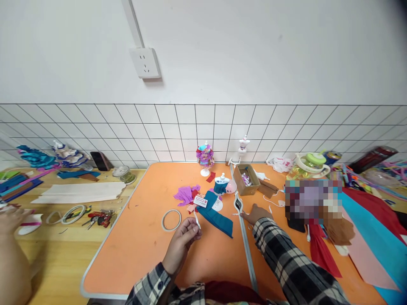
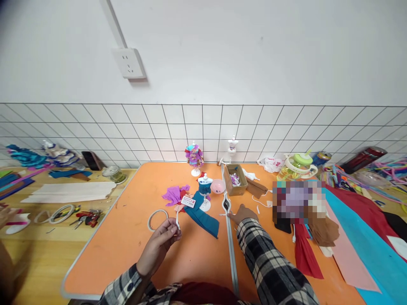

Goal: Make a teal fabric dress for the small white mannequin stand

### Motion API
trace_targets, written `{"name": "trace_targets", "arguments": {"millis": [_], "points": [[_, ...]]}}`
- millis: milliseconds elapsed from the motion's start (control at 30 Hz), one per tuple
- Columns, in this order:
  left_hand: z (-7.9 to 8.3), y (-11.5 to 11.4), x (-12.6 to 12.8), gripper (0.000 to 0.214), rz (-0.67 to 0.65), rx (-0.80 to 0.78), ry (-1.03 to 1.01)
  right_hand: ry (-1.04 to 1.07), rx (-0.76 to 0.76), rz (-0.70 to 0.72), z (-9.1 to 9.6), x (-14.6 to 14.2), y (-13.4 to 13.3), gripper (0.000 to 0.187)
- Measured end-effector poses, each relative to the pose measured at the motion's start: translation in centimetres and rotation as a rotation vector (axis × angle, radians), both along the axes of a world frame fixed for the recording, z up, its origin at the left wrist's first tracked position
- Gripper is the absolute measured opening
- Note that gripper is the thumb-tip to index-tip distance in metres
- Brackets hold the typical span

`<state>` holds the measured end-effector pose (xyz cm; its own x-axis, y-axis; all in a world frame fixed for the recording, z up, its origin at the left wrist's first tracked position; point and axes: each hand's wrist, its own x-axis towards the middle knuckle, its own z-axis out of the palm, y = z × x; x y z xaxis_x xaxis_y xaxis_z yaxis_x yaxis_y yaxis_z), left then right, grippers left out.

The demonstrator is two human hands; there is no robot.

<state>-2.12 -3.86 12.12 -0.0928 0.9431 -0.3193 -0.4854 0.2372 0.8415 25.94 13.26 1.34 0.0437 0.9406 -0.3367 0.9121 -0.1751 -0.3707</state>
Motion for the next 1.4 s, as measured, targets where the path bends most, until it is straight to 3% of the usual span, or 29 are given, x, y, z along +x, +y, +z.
{"name": "trace_targets", "arguments": {"millis": [167,333,433,533,633,733,833,933,1133,1267,1400], "points": [[-0.1,-0.1,0.2,0.022,-0.032,0.019,0.028,-0.003,-0.069,-0.09,1.7,0.5,-0.4,0.062],[-0.8,-0.2,0.6,0.028,-0.065,0.062,0.031,0.151,0.042,-0.066,4.8,-1.2,-3.5,0.041],[-1.0,-0.1,1.4,0.026,-0.099,0.089,0.067,0.374,-0.026,0.094,5.8,-4.7,-7.0,0.031],[-0.9,0.1,2.2,0.024,-0.117,0.12,0.216,0.631,-0.144,0.181,6.4,-8.3,-10.1,0.041],[-0.6,-0.1,2.8,0.026,-0.159,0.168,0.351,1.153,-0.306,0.024,6.9,-10.5,-11.8,0.054],[-0.5,-0.6,3.0,0.029,-0.23,0.195,0.354,1.358,-0.416,-0.133,7.6,-11.1,-12.2,0.054],[-0.8,-0.9,2.7,0.031,-0.294,0.192,0.323,1.389,-0.418,-0.244,8.0,-10.9,-11.9,0.048],[-1.4,-0.8,2.4,0.034,-0.32,0.133,0.368,1.321,-0.28,-0.27,8.1,-10.5,-11.4,0.044],[-3.0,0.0,1.3,0.043,-0.345,-0.027,0.637,1.088,-0.078,-0.082,7.8,-9.8,-11.5,0.032],[-4.5,0.8,-0.3,0.05,-0.38,-0.172,0.742,1.091,0.034,-0.019,8.3,-9.8,-11.9,0.028],[-5.6,0.9,-0.9,0.039,-0.394,-0.11,0.805,1.067,0.062,0.126,8.9,-8.6,-10.9,0.05]]}}
